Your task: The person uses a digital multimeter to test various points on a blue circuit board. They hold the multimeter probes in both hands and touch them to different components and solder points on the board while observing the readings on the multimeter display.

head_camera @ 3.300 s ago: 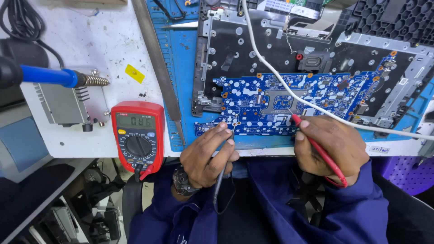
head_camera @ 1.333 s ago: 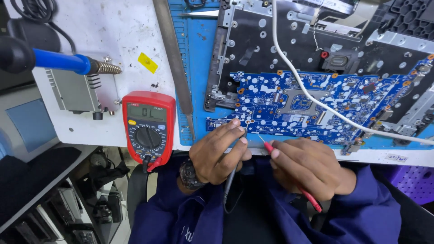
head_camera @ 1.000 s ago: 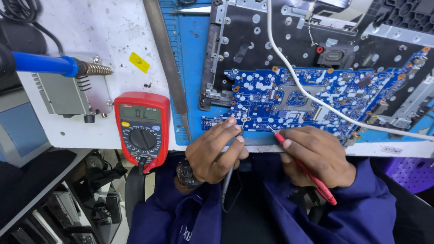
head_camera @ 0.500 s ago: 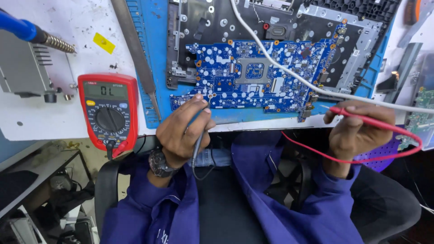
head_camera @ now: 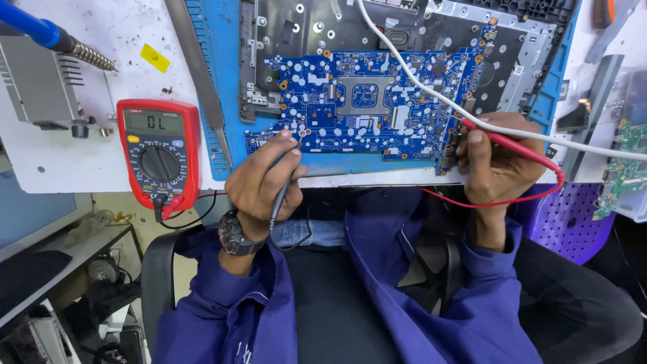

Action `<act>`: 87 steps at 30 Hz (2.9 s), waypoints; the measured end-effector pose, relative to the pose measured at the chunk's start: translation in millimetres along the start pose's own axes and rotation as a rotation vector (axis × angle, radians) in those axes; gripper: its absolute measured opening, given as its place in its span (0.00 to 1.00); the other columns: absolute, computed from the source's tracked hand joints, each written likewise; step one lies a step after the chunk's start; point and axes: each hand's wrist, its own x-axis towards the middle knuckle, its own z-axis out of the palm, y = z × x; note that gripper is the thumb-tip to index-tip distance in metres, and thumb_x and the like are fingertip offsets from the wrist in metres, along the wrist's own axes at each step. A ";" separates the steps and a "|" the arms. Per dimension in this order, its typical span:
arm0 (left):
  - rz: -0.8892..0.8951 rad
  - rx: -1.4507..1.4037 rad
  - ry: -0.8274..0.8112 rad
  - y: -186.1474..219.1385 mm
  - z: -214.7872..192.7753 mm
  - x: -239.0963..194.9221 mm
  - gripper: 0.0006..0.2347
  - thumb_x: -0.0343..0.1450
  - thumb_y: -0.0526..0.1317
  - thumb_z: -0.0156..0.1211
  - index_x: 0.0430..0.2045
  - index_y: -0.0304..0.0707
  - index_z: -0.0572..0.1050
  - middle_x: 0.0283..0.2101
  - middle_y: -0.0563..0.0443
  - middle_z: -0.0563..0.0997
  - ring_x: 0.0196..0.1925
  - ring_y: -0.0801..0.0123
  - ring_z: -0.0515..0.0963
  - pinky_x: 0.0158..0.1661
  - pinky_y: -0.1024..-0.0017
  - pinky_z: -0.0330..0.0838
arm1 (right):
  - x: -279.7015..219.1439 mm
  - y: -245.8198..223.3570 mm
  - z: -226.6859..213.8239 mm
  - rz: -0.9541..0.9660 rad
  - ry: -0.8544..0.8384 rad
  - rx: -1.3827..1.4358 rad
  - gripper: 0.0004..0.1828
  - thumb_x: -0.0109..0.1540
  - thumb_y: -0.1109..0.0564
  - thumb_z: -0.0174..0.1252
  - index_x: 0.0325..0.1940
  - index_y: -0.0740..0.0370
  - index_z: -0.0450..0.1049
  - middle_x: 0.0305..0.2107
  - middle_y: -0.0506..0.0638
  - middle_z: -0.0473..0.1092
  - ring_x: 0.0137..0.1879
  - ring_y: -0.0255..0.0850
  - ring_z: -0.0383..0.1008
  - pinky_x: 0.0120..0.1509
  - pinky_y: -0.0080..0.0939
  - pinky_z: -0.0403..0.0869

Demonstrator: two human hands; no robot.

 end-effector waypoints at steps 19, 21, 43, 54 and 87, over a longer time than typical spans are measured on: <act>0.015 0.022 -0.002 0.5 1.3 0.9 0.06 0.78 0.33 0.53 0.38 0.28 0.77 0.42 0.35 0.82 0.44 0.44 0.88 0.40 0.60 0.89 | -14.1 9.1 -2.3 -0.137 -0.040 -0.169 0.06 0.69 0.66 0.61 0.44 0.76 0.74 0.37 0.69 0.75 0.43 0.59 0.81 0.51 0.52 0.80; 0.011 0.027 0.001 0.5 1.6 0.9 0.06 0.78 0.33 0.52 0.38 0.28 0.77 0.41 0.35 0.82 0.43 0.44 0.89 0.40 0.60 0.89 | -14.3 9.4 -4.3 -0.105 -0.039 -0.178 0.06 0.69 0.66 0.61 0.44 0.75 0.74 0.38 0.70 0.75 0.43 0.59 0.81 0.52 0.51 0.80; 0.046 0.044 0.245 -2.2 15.0 4.7 0.10 0.77 0.41 0.57 0.33 0.35 0.84 0.36 0.43 0.87 0.42 0.52 0.89 0.38 0.65 0.86 | 2.2 23.9 -1.4 -0.330 -0.029 0.008 0.08 0.65 0.69 0.67 0.37 0.79 0.75 0.30 0.69 0.75 0.35 0.60 0.80 0.41 0.51 0.77; 0.032 0.098 0.191 -1.8 12.2 3.0 0.09 0.77 0.40 0.57 0.35 0.37 0.83 0.38 0.47 0.86 0.43 0.55 0.88 0.40 0.68 0.84 | 1.6 17.3 2.2 -0.136 0.045 0.114 0.09 0.66 0.67 0.63 0.44 0.77 0.71 0.31 0.69 0.75 0.22 0.39 0.73 0.25 0.36 0.71; 0.026 0.081 0.206 -0.3 13.0 4.0 0.09 0.77 0.41 0.58 0.34 0.38 0.82 0.37 0.48 0.86 0.43 0.57 0.89 0.42 0.68 0.84 | 35.7 -2.5 32.9 0.051 0.147 0.042 0.05 0.69 0.71 0.57 0.48 0.79 0.71 0.37 0.72 0.76 0.21 0.43 0.75 0.22 0.36 0.75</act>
